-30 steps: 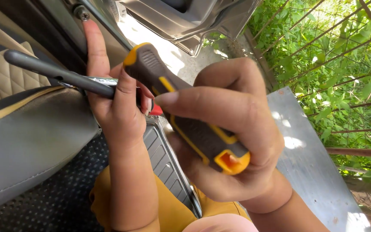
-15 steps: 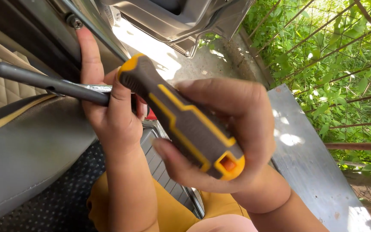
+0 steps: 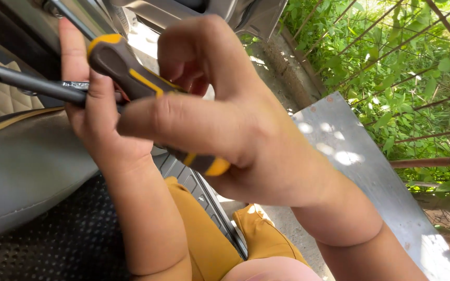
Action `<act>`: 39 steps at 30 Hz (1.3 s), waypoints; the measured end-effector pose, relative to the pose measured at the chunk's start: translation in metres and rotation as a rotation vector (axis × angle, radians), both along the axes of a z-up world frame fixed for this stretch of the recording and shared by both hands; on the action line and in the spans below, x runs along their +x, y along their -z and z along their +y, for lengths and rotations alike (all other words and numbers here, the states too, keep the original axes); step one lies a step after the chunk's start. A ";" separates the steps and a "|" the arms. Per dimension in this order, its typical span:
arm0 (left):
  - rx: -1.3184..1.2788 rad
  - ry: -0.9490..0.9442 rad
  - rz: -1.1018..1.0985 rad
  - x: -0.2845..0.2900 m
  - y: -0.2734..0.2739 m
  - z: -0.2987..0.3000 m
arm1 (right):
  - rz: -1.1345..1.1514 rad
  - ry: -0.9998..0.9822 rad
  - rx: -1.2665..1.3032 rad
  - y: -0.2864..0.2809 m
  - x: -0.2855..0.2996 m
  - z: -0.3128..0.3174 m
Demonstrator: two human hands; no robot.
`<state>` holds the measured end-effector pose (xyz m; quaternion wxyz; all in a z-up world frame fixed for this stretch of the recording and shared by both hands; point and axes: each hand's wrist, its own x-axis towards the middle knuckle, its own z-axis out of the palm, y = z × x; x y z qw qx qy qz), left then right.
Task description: The person uses a wrench and a screwdriver to tighten bolts on the car door frame. They then switch to a small wrench to adjust a bolt on the door latch mechanism.
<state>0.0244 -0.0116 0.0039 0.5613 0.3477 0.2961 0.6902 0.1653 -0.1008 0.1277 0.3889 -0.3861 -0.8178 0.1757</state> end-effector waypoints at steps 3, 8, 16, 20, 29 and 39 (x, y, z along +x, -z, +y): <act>-0.020 0.016 -0.066 0.010 -0.003 -0.001 | -0.076 0.059 -0.096 -0.003 0.013 -0.008; -0.005 -0.001 -0.012 0.008 0.007 0.000 | 0.004 -0.082 -0.111 0.010 0.025 -0.003; 0.264 -0.027 0.279 -0.005 0.012 0.000 | -0.050 -0.120 -0.111 0.013 0.023 0.002; 0.157 0.042 0.081 -0.003 0.004 -0.008 | -0.184 -0.022 0.034 0.017 0.015 0.005; 0.334 0.253 0.040 -0.025 0.034 0.000 | 0.068 0.197 0.277 0.063 -0.012 -0.006; 0.552 0.263 -0.006 -0.019 0.041 0.024 | 0.592 0.326 0.248 0.077 -0.029 0.001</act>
